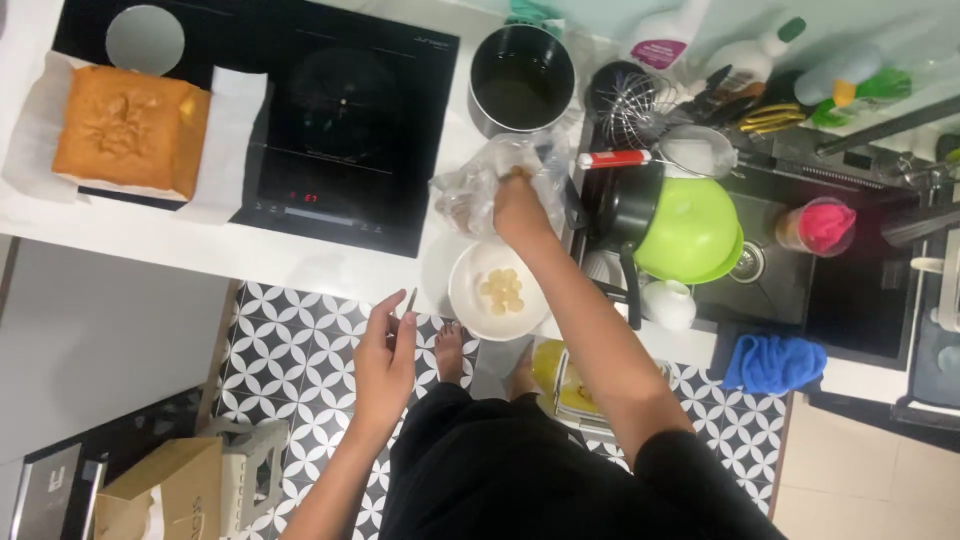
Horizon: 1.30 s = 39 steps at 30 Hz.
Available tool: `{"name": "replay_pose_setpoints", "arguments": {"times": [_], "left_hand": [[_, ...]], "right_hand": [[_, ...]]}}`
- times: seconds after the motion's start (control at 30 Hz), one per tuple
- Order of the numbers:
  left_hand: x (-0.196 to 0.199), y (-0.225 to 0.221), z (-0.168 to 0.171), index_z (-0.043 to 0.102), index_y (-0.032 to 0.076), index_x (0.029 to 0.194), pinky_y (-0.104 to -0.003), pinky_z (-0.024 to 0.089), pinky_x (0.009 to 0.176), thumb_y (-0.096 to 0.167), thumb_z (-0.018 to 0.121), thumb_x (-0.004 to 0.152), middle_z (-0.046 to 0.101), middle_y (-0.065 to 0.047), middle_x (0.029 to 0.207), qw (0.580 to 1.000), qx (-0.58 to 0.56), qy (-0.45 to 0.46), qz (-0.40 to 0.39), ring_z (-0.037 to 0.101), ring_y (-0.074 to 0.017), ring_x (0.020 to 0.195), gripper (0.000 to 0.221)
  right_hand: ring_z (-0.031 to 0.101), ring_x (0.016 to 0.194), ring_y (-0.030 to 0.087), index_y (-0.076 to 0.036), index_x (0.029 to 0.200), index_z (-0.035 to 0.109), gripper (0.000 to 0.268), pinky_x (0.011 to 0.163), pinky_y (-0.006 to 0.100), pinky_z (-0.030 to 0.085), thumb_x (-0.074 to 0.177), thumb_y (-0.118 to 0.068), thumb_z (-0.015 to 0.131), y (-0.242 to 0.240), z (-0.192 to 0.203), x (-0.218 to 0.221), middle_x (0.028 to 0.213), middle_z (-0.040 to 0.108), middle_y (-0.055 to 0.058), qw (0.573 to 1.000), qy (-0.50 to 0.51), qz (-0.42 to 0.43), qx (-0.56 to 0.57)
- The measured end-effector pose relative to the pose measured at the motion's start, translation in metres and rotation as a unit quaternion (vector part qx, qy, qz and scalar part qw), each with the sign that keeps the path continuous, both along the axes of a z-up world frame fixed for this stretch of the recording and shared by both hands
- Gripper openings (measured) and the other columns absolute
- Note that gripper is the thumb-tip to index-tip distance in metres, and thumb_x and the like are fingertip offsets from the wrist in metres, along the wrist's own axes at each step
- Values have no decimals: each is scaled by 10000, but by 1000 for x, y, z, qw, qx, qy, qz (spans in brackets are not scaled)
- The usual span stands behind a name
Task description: Peeling and removing pits from small round fruits into a container.
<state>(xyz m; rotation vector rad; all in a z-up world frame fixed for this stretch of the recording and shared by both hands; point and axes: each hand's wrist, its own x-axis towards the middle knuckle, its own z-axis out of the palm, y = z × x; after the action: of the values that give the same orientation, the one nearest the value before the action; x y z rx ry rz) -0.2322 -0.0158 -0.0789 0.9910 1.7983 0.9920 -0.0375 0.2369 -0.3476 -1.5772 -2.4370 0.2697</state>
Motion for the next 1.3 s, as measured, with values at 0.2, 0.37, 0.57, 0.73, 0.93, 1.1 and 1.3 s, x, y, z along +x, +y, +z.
{"name": "replay_pose_setpoints", "arguments": {"times": [0.2,0.37,0.57,0.73,0.93,1.1,1.3], "left_hand": [[-3,3,-4,592,60,1354,-285,494,595,208,569,1015,656,-66,771,1000,1,10,12,599,-124,613,370],[-2,4,-12,591,63,1351,-287,509,607,212,572,1012,661,-66,760,1000,-1,5,2,619,-118,620,371],[10,14,0,595,53,1347,-290,507,626,208,571,1017,652,-62,748,1000,12,4,-28,602,-119,650,365],[22,20,14,599,69,1360,-288,490,609,196,569,1010,634,-64,726,998,1,7,-57,574,-137,615,373],[61,29,36,630,79,1367,-242,497,628,153,591,1012,634,-32,755,985,65,-71,-145,571,-71,671,365],[112,35,61,623,111,1457,-254,427,613,90,632,1009,588,-28,823,944,83,-137,-287,456,-72,700,449],[164,35,99,619,132,1443,-268,514,678,100,675,983,694,-101,851,876,128,-82,-458,594,-138,687,465]], "right_hand": [[466,1377,353,-101,1479,463,567,1134,489,385,976,-363,448,10,66,-30,1497,483,144,973,-184,56,-123],[394,1443,363,-87,1533,420,760,1167,497,342,936,-553,490,10,36,-16,1579,401,165,962,-173,-3,-210],[349,1433,384,-87,1474,460,535,1160,538,305,994,-324,463,16,21,-16,1523,410,174,942,-308,85,-104],[501,1306,350,-30,1367,583,479,978,420,499,891,-64,627,-36,174,9,1440,504,206,984,45,-46,-164],[681,1042,178,-22,1262,639,235,934,358,574,1034,-55,595,-126,268,88,1184,692,128,620,701,-31,-352],[679,948,238,-18,1324,611,312,849,384,577,1016,-4,657,-204,291,147,1162,695,163,565,770,-44,-292],[674,1144,241,40,1254,599,334,1018,386,547,941,85,708,-268,305,176,1246,683,187,663,730,-121,-111]]}}
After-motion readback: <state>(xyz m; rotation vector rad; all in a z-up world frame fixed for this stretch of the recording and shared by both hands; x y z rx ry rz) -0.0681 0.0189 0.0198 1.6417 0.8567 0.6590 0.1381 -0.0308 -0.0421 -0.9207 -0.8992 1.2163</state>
